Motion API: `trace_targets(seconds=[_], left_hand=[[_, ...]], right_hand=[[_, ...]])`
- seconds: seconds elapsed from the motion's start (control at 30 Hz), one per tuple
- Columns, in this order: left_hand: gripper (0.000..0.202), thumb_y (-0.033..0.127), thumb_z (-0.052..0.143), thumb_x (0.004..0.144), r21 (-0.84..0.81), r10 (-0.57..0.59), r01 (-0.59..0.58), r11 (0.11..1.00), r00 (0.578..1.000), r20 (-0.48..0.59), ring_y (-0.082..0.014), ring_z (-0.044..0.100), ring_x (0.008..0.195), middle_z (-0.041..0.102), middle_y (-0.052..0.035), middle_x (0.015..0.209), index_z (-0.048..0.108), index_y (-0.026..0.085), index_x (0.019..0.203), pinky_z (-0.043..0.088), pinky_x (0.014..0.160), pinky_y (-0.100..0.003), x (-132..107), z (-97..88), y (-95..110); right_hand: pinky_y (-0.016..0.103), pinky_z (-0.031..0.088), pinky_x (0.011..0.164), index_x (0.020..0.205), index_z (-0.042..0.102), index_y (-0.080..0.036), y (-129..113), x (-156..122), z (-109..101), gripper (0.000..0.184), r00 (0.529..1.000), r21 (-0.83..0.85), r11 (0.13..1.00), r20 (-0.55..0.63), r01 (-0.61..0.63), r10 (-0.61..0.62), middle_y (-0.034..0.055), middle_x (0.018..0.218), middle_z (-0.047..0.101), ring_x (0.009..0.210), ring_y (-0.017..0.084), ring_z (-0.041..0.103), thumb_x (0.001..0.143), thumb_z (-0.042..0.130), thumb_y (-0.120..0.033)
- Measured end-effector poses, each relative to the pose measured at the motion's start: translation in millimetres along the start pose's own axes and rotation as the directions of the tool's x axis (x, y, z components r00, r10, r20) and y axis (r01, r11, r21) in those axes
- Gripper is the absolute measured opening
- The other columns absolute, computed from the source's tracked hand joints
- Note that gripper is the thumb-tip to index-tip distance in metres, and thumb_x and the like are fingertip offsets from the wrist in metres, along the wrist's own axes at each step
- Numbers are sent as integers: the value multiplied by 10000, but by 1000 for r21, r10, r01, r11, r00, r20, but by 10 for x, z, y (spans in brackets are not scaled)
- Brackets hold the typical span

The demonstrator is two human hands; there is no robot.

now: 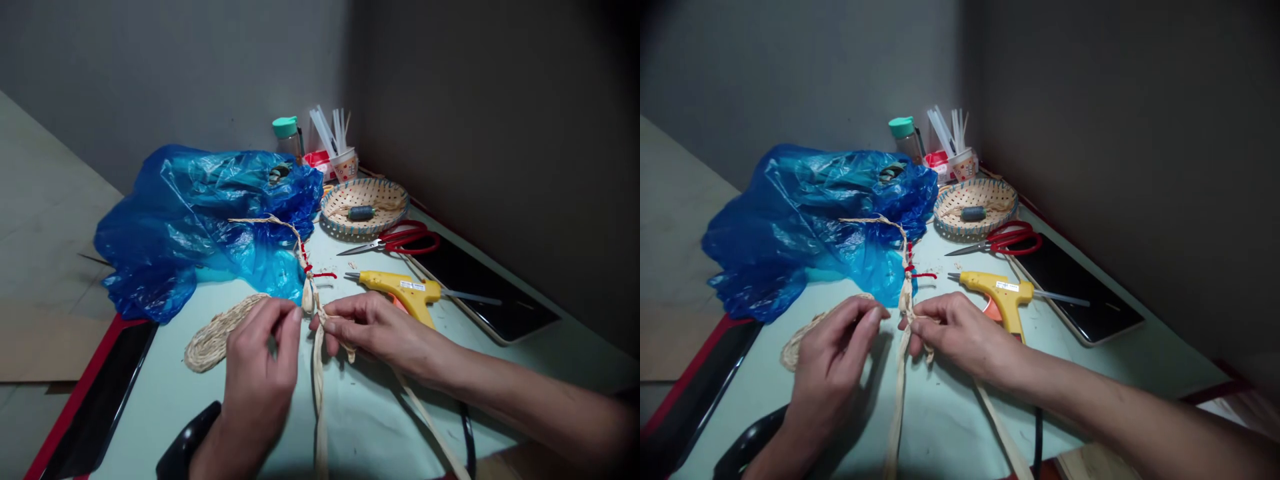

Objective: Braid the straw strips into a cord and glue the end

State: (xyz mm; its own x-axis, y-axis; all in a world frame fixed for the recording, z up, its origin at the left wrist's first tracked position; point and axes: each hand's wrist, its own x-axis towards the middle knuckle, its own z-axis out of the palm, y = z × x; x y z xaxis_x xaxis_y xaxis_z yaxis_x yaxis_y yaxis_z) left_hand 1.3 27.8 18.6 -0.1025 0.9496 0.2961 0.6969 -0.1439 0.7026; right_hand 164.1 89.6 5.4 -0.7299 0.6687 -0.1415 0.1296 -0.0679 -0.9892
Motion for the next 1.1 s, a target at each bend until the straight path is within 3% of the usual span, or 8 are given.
trace_targets(seconds=[0.07, 0.13, 0.27, 0.37, 0.5, 0.63, 0.8, 1.1], left_hand=[[163, 293, 500, 907, -303, -193, 273, 913, 943, 270, -151, 558, 665, 602, -18, 710, 591, 173, 843, 405, 653, -286, 75, 15, -51], [145, 295, 500, 908, -529, -182, 485, 697, 832, 524, -136, 556, 666, 600, -11, 713, 572, 169, 895, 423, 679, -277, 103, 78, -105], [126, 259, 551, 884, -636, -179, 615, 466, 770, 613, -60, 376, 527, 572, -3, 674, 557, 134, 904, 288, 507, -196, 83, 186, -163], [146, 242, 577, 861, -629, -208, 636, 447, 757, 619, -40, 290, 473, 579, -4, 639, 555, 123, 943, 188, 456, -196, 77, 184, -165], [278, 211, 670, 770, -600, -323, 651, 465, 756, 569, -56, 394, 504, 579, 7, 626, 547, 128, 1006, 210, 463, -188, 83, 146, -144], [391, 243, 727, 713, -565, -406, 666, 487, 746, 528, -51, 366, 480, 560, 40, 573, 525, 135, 1029, 216, 449, -184, 74, 127, -119], [240, 295, 697, 708, -478, -445, 695, 537, 715, 539, -30, 309, 421, 553, 34, 543, 550, 131, 802, 182, 422, -194, 64, 112, -99], [188, 285, 676, 711, -442, -468, 621, 647, 781, 413, -32, 295, 394, 581, 26, 549, 541, 158, 681, 169, 396, -195, 13, 218, -75]], right_hand=[[214, 343, 589, 723, 601, -127, -4, -5, 8, 273, 1000, 17, 1000, 21, 16, -16, -27, 631, 514, 564, 76, 418, 933, 443, -203], [228, 394, 647, 770, 594, -134, 1, -7, 14, 264, 996, 51, 997, 61, 59, -62, -2, 696, 577, 641, 99, 505, 949, 411, -201], [247, 414, 763, 744, 556, -160, 5, -22, -10, 286, 986, -28, 990, 98, 139, -136, 18, 813, 651, 794, 124, 581, 968, 384, -206], [243, 407, 809, 748, 558, -174, -9, -41, -42, 273, 987, -126, 981, 93, 145, -134, -4, 796, 637, 814, 121, 580, 967, 400, -214], [244, 406, 706, 877, 565, -199, -15, -79, -31, 222, 992, -317, 940, 51, 127, -116, -15, 761, 599, 734, 124, 557, 974, 372, -247], [255, 350, 607, 975, 491, -209, 14, -135, 30, 135, 996, -593, 804, -40, 45, -85, 3, 761, 592, 697, 145, 534, 952, 359, -222], [241, 260, 514, 843, 436, -207, 30, -142, 48, 82, 997, -755, 655, -75, -41, -24, -24, 637, 516, 528, 112, 423, 916, 399, -204], [262, 265, 542, 727, 454, -181, -113, -217, 126, 189, 985, -820, 570, -136, -54, -103, 19, 670, 559, 551, 110, 441, 909, 405, -190]])
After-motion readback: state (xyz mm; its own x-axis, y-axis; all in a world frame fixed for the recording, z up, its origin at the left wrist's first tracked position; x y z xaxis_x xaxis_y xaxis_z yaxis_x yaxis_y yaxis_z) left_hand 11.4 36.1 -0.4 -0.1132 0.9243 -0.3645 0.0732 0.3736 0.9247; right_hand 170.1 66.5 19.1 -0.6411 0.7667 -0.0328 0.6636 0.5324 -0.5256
